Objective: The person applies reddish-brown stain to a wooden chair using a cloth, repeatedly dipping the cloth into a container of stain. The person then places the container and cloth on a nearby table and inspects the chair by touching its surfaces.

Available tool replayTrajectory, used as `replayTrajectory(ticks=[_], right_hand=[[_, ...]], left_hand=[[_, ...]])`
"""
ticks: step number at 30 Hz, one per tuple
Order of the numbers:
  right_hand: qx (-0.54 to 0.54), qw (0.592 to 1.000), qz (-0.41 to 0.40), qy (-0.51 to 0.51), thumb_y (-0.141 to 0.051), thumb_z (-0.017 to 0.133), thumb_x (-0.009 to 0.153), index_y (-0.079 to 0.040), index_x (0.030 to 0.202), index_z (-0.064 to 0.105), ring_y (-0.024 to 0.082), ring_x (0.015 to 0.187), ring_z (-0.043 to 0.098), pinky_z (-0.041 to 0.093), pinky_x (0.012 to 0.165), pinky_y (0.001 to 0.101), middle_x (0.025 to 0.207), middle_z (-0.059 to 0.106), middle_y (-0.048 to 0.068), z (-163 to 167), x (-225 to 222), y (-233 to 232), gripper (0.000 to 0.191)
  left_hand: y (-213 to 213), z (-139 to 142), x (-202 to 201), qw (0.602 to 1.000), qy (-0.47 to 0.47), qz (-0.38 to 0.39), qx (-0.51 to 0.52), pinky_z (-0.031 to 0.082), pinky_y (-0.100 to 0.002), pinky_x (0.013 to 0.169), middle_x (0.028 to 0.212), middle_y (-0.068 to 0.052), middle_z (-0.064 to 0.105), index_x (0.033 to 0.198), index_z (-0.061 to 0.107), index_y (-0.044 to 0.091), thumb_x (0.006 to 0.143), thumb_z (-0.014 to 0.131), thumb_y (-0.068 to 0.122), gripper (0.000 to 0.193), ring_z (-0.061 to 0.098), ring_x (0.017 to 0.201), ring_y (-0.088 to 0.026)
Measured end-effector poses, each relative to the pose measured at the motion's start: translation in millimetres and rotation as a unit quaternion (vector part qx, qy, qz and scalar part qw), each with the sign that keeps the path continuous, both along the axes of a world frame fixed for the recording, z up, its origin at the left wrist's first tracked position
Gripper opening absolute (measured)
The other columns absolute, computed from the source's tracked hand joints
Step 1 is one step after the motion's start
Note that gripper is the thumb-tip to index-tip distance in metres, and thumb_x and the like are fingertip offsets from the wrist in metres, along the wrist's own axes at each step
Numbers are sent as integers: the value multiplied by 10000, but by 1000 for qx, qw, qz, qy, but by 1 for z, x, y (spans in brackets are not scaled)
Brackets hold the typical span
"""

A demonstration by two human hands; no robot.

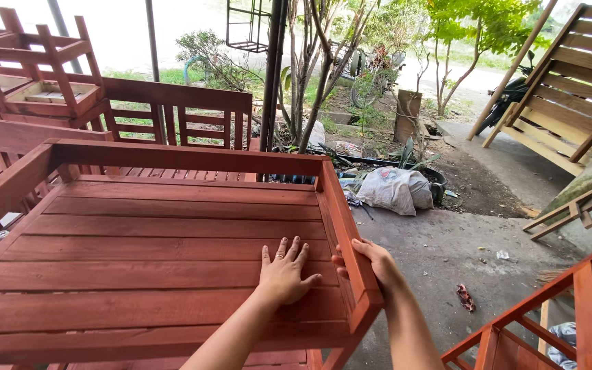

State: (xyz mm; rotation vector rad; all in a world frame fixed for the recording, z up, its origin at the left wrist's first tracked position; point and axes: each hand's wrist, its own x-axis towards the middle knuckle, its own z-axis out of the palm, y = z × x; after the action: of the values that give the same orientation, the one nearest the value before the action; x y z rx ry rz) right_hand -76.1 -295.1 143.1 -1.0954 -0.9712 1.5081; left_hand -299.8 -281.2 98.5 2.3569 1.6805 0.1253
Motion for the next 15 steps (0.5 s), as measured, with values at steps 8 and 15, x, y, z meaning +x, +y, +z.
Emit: replayTrajectory(ticks=[8, 15], right_hand=[[-11, 1000, -3, 8, -298, 503, 992, 70, 1255, 565, 254, 995, 723, 659, 749, 377, 1106, 656, 184, 12, -12, 5, 457], [-38, 999, -20, -7, -367, 510, 984, -50, 1284, 539, 189, 763, 651, 533, 542, 307, 1032, 679, 132, 0, -11, 17, 438]], left_hand=[[51, -4, -47, 999, 2, 49, 18, -14, -605, 1243, 1725, -65, 2, 1641, 115, 227, 978, 359, 689, 845, -8, 1586, -286], [48, -11, -30, 1000, -8, -13, -13, -59, -669, 1204, 1726, -46, 13, 1631, 128, 186, 991, 375, 605, 804, -30, 1586, -259]])
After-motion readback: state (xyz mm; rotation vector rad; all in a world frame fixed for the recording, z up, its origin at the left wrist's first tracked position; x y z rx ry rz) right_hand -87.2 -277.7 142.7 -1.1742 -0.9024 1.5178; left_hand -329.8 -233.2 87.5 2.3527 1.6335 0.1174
